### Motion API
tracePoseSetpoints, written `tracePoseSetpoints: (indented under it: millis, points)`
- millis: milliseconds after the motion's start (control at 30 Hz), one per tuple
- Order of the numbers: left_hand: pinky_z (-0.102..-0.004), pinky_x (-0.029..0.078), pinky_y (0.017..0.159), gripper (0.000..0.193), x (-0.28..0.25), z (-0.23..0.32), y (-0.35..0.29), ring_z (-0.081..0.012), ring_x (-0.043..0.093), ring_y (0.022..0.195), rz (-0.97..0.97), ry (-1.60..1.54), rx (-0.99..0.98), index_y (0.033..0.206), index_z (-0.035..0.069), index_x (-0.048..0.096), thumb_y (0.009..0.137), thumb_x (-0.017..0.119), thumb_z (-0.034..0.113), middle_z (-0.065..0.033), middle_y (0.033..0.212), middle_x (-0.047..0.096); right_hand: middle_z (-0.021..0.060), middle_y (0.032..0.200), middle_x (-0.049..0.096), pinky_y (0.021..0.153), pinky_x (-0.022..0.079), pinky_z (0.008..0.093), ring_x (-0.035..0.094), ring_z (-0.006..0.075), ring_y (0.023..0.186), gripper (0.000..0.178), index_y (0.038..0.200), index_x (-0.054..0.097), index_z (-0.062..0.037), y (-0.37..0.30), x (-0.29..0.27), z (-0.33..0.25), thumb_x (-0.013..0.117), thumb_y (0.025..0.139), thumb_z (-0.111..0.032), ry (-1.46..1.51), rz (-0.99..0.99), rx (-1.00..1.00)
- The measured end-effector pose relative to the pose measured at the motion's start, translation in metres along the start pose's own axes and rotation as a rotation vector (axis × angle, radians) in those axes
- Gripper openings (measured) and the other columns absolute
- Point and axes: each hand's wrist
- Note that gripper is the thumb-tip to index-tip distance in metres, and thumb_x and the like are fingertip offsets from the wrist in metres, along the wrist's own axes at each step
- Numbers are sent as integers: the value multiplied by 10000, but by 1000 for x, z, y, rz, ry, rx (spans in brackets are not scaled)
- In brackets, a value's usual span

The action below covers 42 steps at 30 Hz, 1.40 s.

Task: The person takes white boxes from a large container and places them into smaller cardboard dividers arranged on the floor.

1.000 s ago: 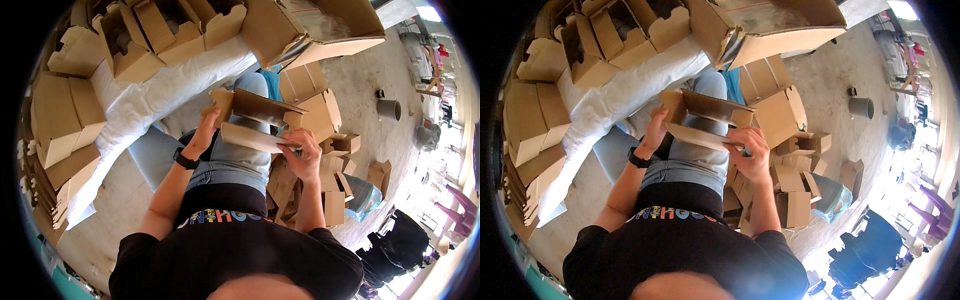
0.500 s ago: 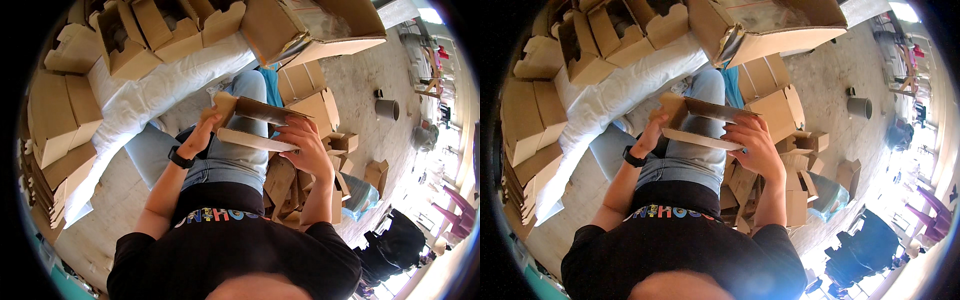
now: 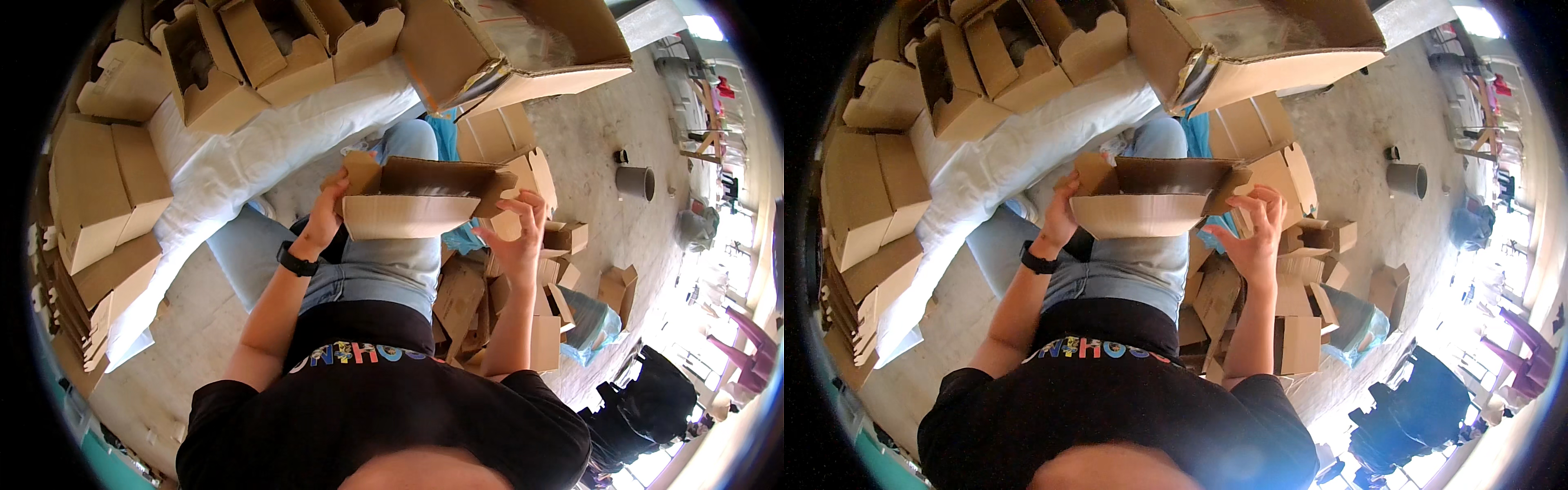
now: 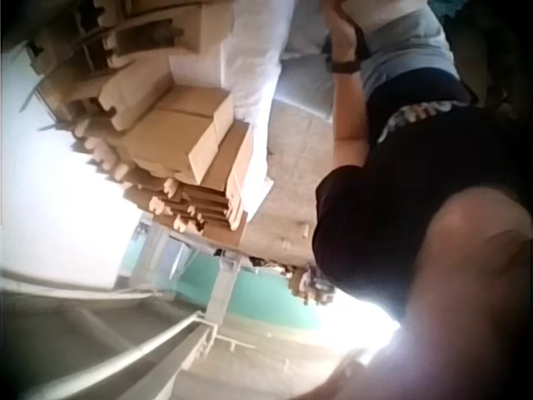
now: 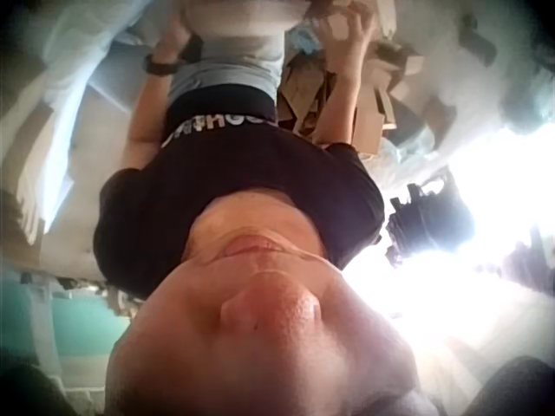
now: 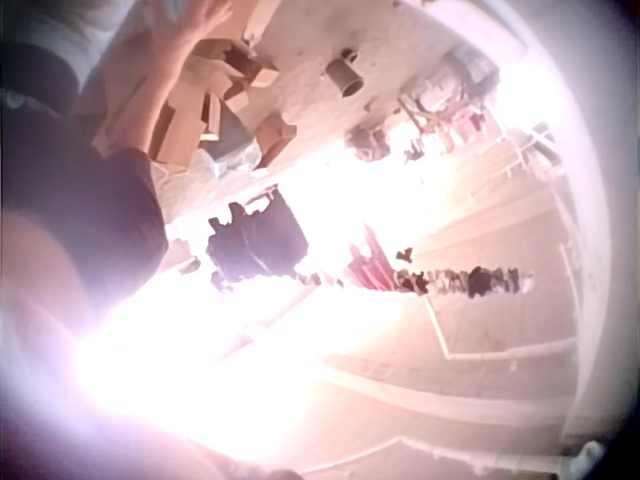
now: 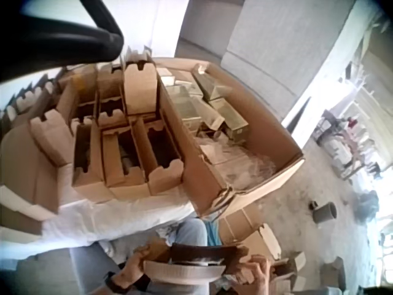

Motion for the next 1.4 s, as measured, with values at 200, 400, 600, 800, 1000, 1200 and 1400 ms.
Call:
tracePoseSetpoints:
  millis: [200,400,600,800,1000,1200,1400]
  points:
    - [-358,342,1077,527,5,-7,5,-205,435,1295,38,25,28,1431,35,344,1009,375,350,-68,1420,449,119,1487,253,1116,309,475,365,302,1321,670,1082,431,-121,-10,42,26,866,589,1,596,174,93]
    - [-362,366,1063,568,-13,-4,2,-228,503,1238,-135,-71,-106,1413,19,376,1006,371,415,-122,1396,478,122,1573,92,1137,257,490,287,302,1385,891,1286,340,-151,-13,66,25,875,586,-17,723,136,151]
    - [-389,402,1028,575,-64,-50,-15,-243,525,1212,-171,-303,10,1359,31,449,991,378,467,-126,1370,505,146,1452,362,1037,349,411,454,254,1223,1223,1522,84,-145,-12,66,30,863,589,-3,617,45,294]
    - [-350,464,936,563,-31,-14,-10,-192,571,1119,196,-445,-214,1293,56,518,987,371,505,-70,1260,589,74,968,633,804,496,278,612,158,901,750,1297,468,-44,-15,69,39,839,647,-4,649,-7,572]
    - [-315,447,936,418,-19,-10,-12,-160,569,1082,157,43,-205,1272,45,526,936,608,280,-44,1206,595,92,981,642,764,514,274,622,163,881,571,1147,537,27,-22,78,43,842,667,-30,564,24,612]
    - [-319,470,903,414,-11,-12,-11,-167,572,1071,275,33,-182,1269,19,509,893,653,115,-47,1180,596,88,977,648,753,504,271,625,143,859,539,1149,546,10,-18,61,39,824,693,-62,644,-117,738]
    - [-332,483,926,369,-24,-24,-3,-200,572,1113,265,157,-261,1266,23,509,934,600,154,-95,1231,582,44,985,644,767,505,272,618,116,872,482,1149,580,33,-32,44,67,798,731,-62,662,-71,705]
Point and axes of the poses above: each hand's wrist, its own y-axis towards the middle knuckle, its own x-axis out of the palm, z = x × y
